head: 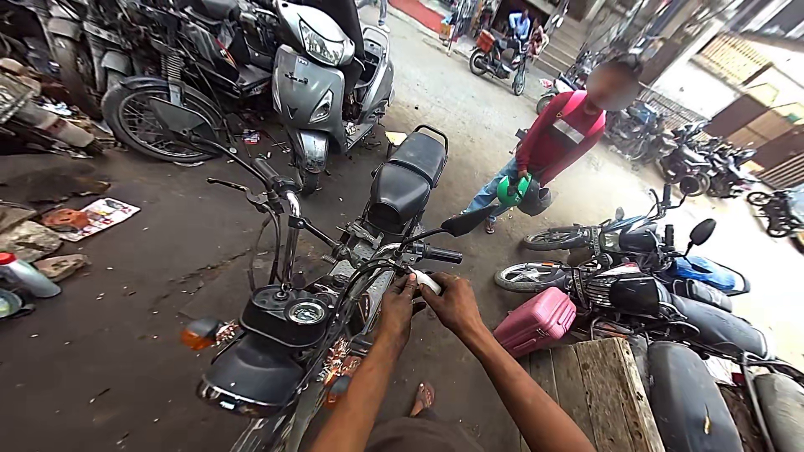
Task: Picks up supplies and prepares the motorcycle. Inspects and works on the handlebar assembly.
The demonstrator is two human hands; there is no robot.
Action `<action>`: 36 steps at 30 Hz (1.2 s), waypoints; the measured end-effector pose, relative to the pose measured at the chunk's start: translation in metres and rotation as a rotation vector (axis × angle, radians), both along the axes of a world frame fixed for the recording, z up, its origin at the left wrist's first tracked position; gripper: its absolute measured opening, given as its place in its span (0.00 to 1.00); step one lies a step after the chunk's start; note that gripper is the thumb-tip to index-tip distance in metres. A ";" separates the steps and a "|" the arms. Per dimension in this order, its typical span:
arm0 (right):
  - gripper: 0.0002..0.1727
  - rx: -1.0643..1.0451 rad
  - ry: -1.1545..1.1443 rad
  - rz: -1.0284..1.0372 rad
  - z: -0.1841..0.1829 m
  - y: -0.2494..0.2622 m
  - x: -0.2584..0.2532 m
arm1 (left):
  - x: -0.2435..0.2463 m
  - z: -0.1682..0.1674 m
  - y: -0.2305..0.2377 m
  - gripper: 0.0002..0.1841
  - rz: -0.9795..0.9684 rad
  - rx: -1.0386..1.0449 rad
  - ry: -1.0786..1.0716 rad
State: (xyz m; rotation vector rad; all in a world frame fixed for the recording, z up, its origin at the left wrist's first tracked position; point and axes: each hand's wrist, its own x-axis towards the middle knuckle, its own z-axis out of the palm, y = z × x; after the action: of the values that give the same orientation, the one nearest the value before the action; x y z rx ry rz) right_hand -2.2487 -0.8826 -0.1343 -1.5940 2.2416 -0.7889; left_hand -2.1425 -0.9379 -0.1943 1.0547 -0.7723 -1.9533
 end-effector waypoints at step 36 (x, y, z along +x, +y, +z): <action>0.13 0.052 -0.043 -0.045 -0.002 0.002 -0.001 | -0.005 -0.001 0.002 0.16 0.029 0.018 -0.012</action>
State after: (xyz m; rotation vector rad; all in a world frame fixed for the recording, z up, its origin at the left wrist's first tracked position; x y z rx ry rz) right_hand -2.2501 -0.8807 -0.1359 -1.4935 2.2561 -0.7633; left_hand -2.1473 -0.9364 -0.1953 1.0831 -0.7431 -1.9344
